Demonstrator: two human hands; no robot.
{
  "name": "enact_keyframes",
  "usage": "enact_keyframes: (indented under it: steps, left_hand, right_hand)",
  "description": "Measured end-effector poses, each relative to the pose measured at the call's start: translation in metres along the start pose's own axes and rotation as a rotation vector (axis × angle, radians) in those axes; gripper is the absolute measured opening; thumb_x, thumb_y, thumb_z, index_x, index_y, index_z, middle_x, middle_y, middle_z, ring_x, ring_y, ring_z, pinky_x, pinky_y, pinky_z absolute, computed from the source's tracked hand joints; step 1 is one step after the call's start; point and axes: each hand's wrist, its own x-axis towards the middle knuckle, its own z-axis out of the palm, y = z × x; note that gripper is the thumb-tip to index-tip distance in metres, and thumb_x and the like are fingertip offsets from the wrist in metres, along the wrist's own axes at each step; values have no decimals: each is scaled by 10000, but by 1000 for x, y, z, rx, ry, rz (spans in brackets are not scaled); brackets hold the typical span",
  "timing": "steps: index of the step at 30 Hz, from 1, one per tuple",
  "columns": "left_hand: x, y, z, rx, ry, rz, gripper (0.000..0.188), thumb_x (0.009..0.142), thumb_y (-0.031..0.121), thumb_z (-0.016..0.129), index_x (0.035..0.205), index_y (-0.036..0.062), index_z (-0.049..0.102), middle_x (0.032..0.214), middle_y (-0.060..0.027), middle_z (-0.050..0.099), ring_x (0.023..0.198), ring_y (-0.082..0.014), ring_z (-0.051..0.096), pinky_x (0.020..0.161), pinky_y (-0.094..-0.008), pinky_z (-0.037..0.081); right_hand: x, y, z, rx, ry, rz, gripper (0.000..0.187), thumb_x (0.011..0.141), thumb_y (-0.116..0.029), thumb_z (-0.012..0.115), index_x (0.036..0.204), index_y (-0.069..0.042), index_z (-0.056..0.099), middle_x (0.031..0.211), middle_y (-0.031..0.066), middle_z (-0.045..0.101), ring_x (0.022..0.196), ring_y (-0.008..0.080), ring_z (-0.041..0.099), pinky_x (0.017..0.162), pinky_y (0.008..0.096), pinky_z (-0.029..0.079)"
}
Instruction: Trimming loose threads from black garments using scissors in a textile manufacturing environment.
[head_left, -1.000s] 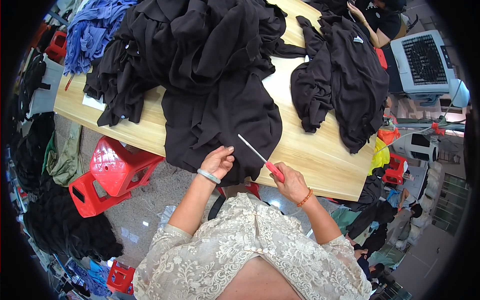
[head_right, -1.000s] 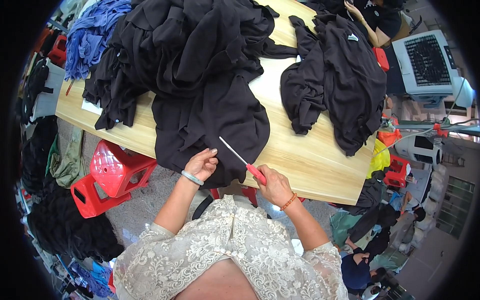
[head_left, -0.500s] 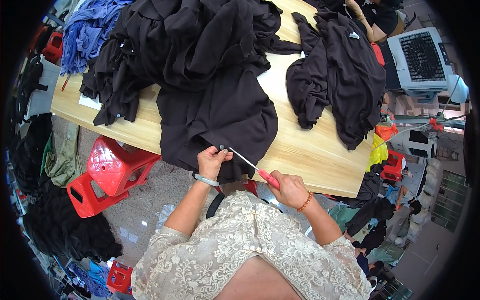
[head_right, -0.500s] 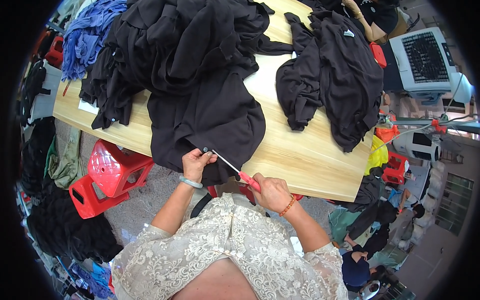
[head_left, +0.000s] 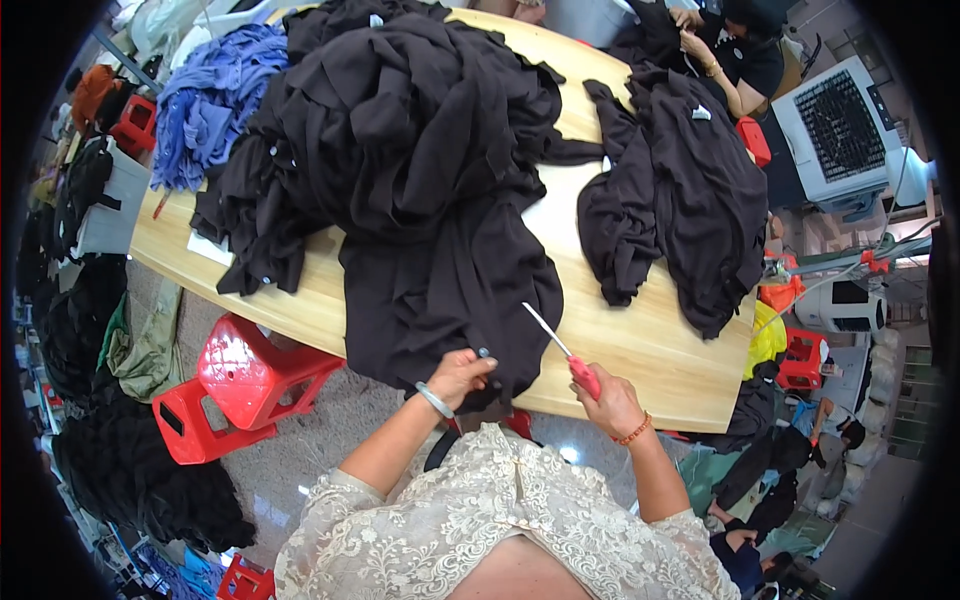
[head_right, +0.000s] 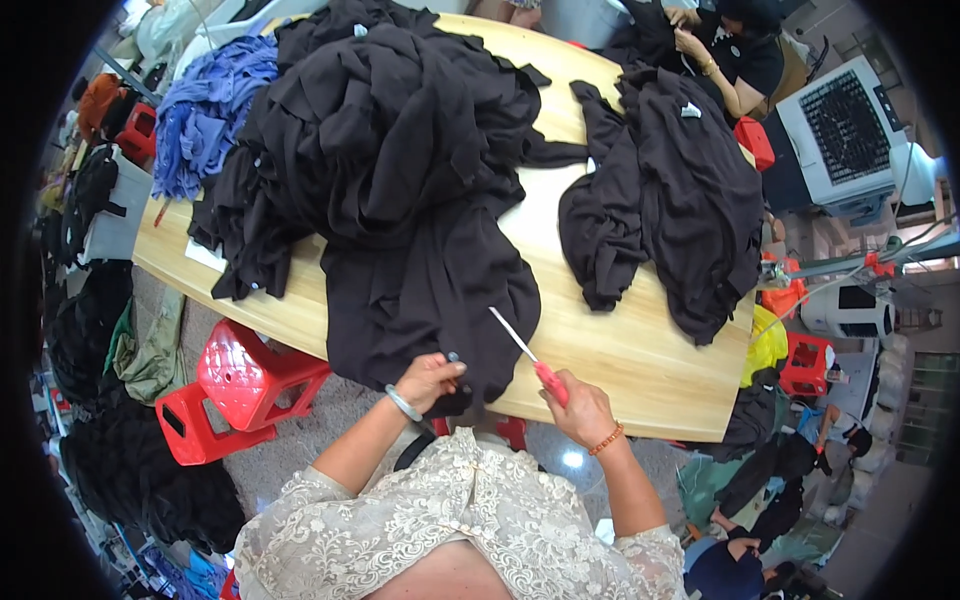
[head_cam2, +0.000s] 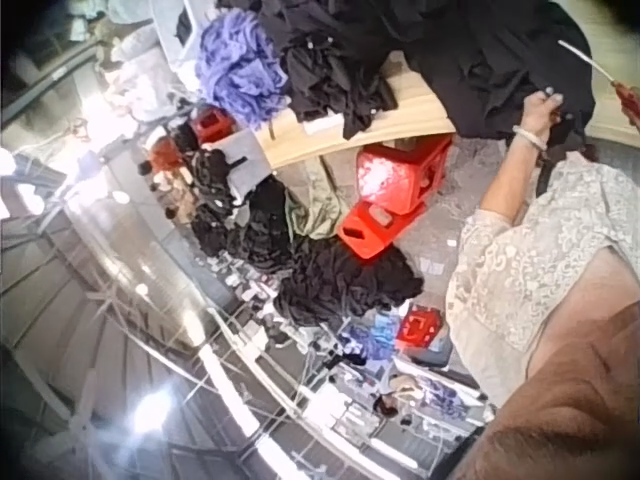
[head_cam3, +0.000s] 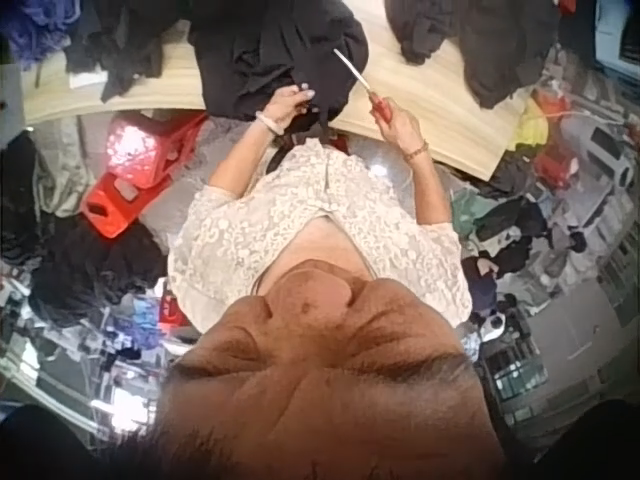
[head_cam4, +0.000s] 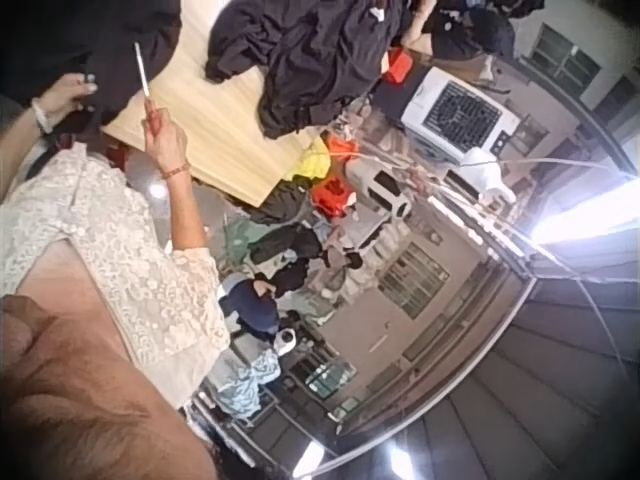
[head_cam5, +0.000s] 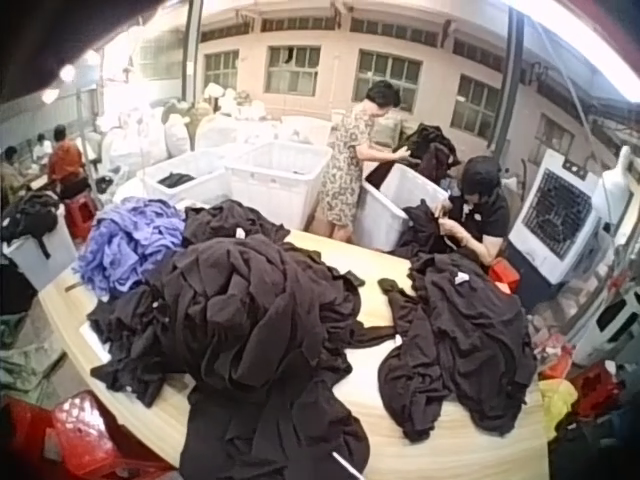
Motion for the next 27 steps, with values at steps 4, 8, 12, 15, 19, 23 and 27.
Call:
enact_keyframes:
  steps: [4, 8, 12, 15, 19, 23, 27]
  left_hand:
    - [10, 57, 36, 71, -370, -256, 106, 882, 177, 647, 894, 72, 645, 895, -25, 659, 840, -142, 634, 745, -337, 541]
    - [1, 263, 104, 62, -646, 259, 119, 873, 69, 588, 982, 26, 598, 911, -131, 658, 851, -271, 664, 789, -474, 551]
    - [53, 461, 6, -380, -473, 962, 250, 924, 191, 524, 1043, -27, 545, 1086, -201, 595, 1060, -366, 545, 1015, -588, 367]
    - [68, 422, 6, -179, 143, 1216, 396, 910, 199, 578, 1232, -19, 505, 1177, -152, 593, 1089, -311, 570, 965, -461, 434]
    - [126, 349, -64, 1611, 657, 1280, 568, 863, 447, 571, 1348, 164, 485, 1483, -57, 341, 1389, -328, 245, 1114, -528, 186]
    - [134, 348, -75, 1776, 822, 1303, 554, 863, 416, 566, 1357, 183, 472, 1502, -36, 306, 1394, -335, 219, 1117, -534, 173]
    - [93, 342, -51, 1632, 696, 1472, 500, 856, 352, 612, 1311, 168, 521, 1414, -98, 434, 1331, -359, 337, 1082, -503, 276]
  right_hand:
    - [-6, 20, -1, 98, 106, 75, 235, 870, -287, 610, 998, -94, 567, 735, 153, 649, 739, 380, 634, 677, 467, 488]
    - [-10, 36, 3, 188, 216, 174, 192, 869, -170, 619, 994, -29, 581, 738, 107, 656, 685, 234, 668, 660, 350, 510]
    - [-9, 26, 12, 250, 224, 186, 188, 872, -216, 612, 991, -75, 578, 710, 116, 660, 708, 299, 669, 676, 404, 506]
    - [-18, 28, 25, 189, 163, 268, 197, 875, -221, 610, 1006, -79, 570, 714, 119, 659, 715, 324, 660, 687, 419, 502]
    - [-14, 17, 32, 225, 118, 262, 190, 877, -231, 610, 965, -68, 569, 718, 162, 639, 727, 382, 634, 670, 454, 493]
    - [6, -1, 33, 95, 119, 224, 218, 871, -257, 622, 916, -48, 578, 748, 218, 621, 734, 416, 610, 661, 477, 476]
    - [23, 1, 50, 73, 226, 194, 296, 863, -312, 637, 816, -22, 598, 692, 228, 608, 687, 416, 605, 633, 484, 473]
